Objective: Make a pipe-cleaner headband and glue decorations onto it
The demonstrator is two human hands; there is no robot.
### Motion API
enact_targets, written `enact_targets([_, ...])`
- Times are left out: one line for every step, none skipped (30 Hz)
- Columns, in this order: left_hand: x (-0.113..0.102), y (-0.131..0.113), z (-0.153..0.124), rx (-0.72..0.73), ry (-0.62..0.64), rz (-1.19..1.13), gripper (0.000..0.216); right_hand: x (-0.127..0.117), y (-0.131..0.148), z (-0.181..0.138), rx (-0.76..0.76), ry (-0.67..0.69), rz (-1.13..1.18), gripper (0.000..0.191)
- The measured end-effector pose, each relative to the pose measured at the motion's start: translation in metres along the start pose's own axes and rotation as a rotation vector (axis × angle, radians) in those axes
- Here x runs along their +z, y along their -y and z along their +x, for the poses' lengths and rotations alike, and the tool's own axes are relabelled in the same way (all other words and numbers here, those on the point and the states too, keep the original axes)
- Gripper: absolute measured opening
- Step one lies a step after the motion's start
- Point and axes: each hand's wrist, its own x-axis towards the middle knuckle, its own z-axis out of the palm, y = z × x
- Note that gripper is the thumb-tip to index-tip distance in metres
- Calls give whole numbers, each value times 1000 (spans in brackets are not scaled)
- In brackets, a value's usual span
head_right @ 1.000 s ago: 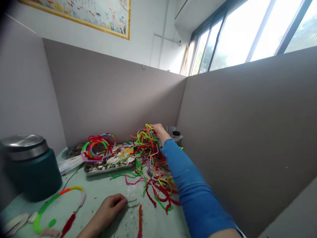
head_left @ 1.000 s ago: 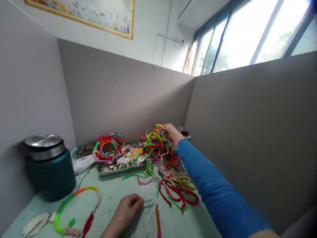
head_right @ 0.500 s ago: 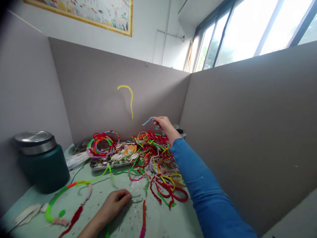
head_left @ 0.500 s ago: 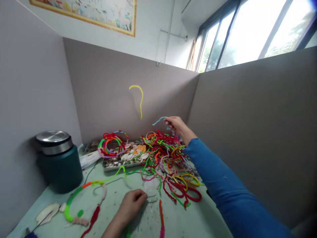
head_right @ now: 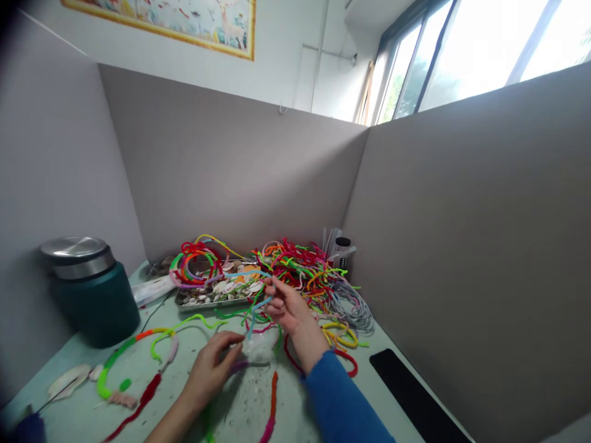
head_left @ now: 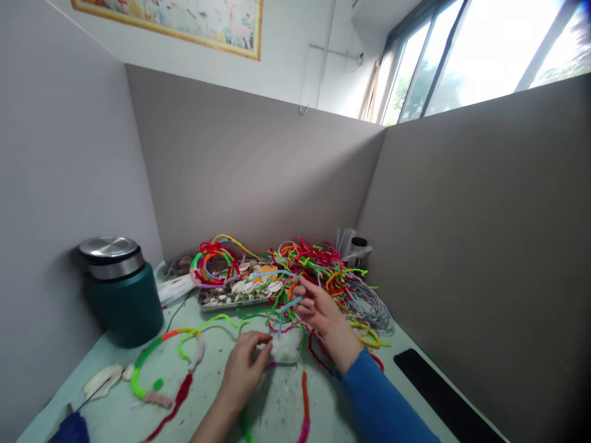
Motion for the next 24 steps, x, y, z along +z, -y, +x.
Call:
enact_targets([-2,0,1,-20,-45,-51,26,0,-7,0,14,8,33,17])
enact_targets([-3,0,2,-50,-72,-109,29,0,-14,0,31,16,66,17])
enact_targets([-4,0,3,-87,-83,-167,32,0,-21,1,50,23,95,17])
enact_targets([-5,-1,4,-128,-86,-222,35,1,-27,2,72,29,119,18])
enact_targets([-5,-2,4,-168,-84,-271,38,1,-33,3,96,34,134,18])
enact_targets([-5,-2,5,-203,-81,-317,41,2,-39,4,118,38,140,19])
enact_targets([-4,-3,5,-228,-76,-365,43,3,-45,5,137,42,134,19])
enact_targets([-3,-4,5,-243,-66,-412,44,3,-50,6,149,46,117,20])
enact_targets([-2,-4,6,-253,-48,-457,44,4,-55,7,158,49,97,20])
enact_targets([-1,-4,6,-265,-27,-494,44,4,-59,8,157,48,73,20])
enact_targets([0,-3,6,-286,-2,-520,44,4,-62,9,147,41,49,21])
enact_targets([1,-3,6,-315,29,-533,44,4,-65,10,128,28,27,22])
enact_targets([2,-2,6,-340,56,-531,45,3,-66,11,101,8,10,22])
enact_targets([3,-2,6,-353,74,-512,45,3,-67,12,66,-19,0,22])
enact_targets([3,-2,6,-346,84,-478,44,2,-68,13,23,-51,-5,22])
enact_targets([3,-3,6,-321,83,-428,42,2,-68,14,-24,-85,-9,22])
enact_targets([3,-4,6,-283,73,-366,40,3,-68,14,-71,-117,-13,22])
enact_targets([3,-6,6,-243,61,-301,38,3,-68,14,-115,-148,-20,22])
enact_targets([3,-7,6,-214,52,-242,36,4,-69,15,-150,-173,-27,22])
enact_targets([3,-8,5,-198,45,-197,36,5,-69,15,-174,-193,-35,23])
enact_targets([3,-9,5,-193,39,-166,36,5,-69,15,-188,-208,-40,23])
enact_targets([3,-9,4,-199,32,-147,37,5,-68,15,-194,-223,-40,23])
enact_targets([3,-8,4,-220,24,-134,39,4,-67,16,-197,-237,-35,24])
enact_targets([3,-6,3,-253,16,-128,40,2,-66,17,-197,-253,-25,24])
